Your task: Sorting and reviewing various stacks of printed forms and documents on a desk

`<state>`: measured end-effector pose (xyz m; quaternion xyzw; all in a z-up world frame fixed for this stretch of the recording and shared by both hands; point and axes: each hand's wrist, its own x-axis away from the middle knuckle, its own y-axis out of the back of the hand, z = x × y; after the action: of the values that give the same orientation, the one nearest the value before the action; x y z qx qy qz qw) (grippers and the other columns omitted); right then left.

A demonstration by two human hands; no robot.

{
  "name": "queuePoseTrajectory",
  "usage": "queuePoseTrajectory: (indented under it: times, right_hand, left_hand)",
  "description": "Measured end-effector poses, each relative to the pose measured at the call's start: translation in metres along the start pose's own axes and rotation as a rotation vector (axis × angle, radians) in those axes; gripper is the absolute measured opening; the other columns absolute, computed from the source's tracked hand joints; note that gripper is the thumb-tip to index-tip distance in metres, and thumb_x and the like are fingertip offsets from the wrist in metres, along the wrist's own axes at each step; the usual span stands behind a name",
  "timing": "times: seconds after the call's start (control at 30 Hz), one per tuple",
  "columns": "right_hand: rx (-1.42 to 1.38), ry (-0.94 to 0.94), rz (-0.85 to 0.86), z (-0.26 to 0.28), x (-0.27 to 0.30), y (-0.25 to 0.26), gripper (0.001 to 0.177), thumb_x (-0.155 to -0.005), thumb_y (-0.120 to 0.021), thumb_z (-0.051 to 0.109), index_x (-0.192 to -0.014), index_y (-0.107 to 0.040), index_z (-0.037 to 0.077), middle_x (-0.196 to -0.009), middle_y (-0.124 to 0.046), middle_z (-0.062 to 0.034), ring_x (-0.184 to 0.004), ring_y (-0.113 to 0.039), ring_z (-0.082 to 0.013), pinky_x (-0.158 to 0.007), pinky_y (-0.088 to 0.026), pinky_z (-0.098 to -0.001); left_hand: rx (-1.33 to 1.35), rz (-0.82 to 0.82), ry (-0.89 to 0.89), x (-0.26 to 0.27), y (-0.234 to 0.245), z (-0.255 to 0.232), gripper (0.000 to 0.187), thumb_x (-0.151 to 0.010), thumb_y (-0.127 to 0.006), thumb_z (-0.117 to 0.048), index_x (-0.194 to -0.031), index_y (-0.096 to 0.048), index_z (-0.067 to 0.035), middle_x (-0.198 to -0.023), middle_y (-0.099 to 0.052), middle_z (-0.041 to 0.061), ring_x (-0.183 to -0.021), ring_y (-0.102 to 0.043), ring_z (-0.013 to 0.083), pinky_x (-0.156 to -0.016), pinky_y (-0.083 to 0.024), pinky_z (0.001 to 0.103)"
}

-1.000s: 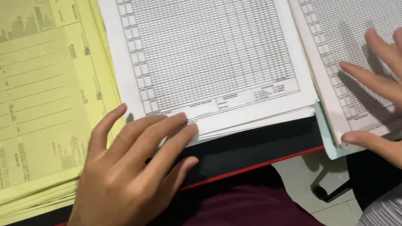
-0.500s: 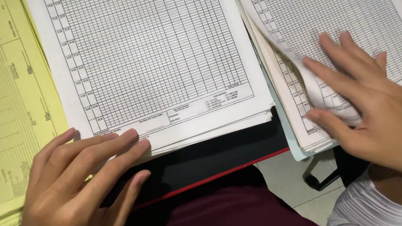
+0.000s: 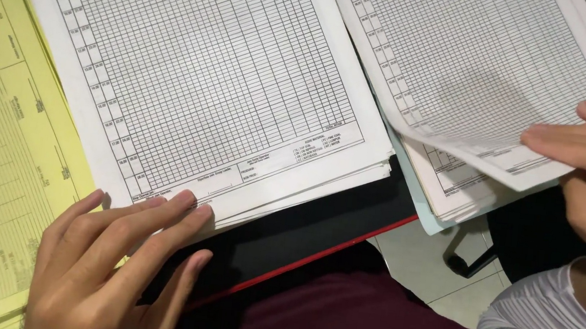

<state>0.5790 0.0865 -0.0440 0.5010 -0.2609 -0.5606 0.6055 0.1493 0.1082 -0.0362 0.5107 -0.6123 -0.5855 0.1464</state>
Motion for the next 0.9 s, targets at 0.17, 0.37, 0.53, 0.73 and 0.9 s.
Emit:
queuePoseTrajectory:
  times: [0.17,0.37,0.53,0.73,0.9]
  right_hand:
    - [-0.001,0.011,0.055,-0.005,-0.006,-0.002,0.032,-0.085,-0.067,-0.012,-0.113,-0.075,0.000,-0.120,-0.074,-0.0148,-0.121,-0.070,-0.0299,-0.132,-0.047,-0.0583]
    - [0.058,0.040,0.124,0.003,-0.010,0.006,0.043,-0.091,-0.058,-0.010,-0.123,-0.074,0.013,-0.128,-0.073,-0.0032,-0.131,-0.067,-0.0271,-0.131,-0.042,-0.0615]
    - [0.045,0.054,0.149,-0.002,-0.011,0.007,0.037,-0.105,-0.045,0.027,-0.130,-0.071,0.016,-0.135,-0.070,-0.0004,-0.132,-0.066,-0.0247,-0.133,-0.033,-0.0590]
    - [-0.078,-0.029,0.244,-0.013,-0.019,0.013,0.041,-0.105,-0.041,0.020,-0.138,-0.063,0.015,-0.145,-0.064,-0.0148,-0.143,-0.055,-0.0333,-0.130,-0.024,-0.0707]
    - [-0.449,-0.298,0.070,-0.306,0.139,-0.084,0.080,-0.083,-0.063,-0.001,-0.159,-0.038,-0.010,-0.151,-0.050,-0.0248,-0.136,-0.050,-0.0298,-0.126,-0.037,-0.0407]
  left_hand:
    - [0.011,0.016,0.062,-0.001,0.002,-0.006,0.020,-0.092,-0.080,-0.020,-0.111,-0.078,-0.016,-0.117,-0.076,0.001,-0.108,-0.069,0.0206,-0.106,-0.049,0.048]
    - [0.021,0.060,0.075,0.000,0.002,-0.003,0.022,-0.091,-0.079,-0.021,-0.113,-0.077,-0.018,-0.120,-0.075,0.000,-0.110,-0.068,0.0193,-0.109,-0.048,0.048]
    - [0.018,0.057,0.056,0.001,0.001,-0.001,0.023,-0.091,-0.079,-0.021,-0.114,-0.078,-0.018,-0.121,-0.074,0.000,-0.110,-0.067,0.0190,-0.108,-0.048,0.048]
    - [0.026,0.042,0.056,0.000,0.001,-0.002,0.021,-0.092,-0.078,-0.019,-0.113,-0.078,-0.017,-0.120,-0.075,0.001,-0.109,-0.068,0.0188,-0.107,-0.048,0.046]
    - [0.042,0.021,0.061,0.000,-0.001,-0.002,0.019,-0.092,-0.079,-0.019,-0.111,-0.078,-0.016,-0.118,-0.075,0.001,-0.107,-0.068,0.0197,-0.105,-0.049,0.048]
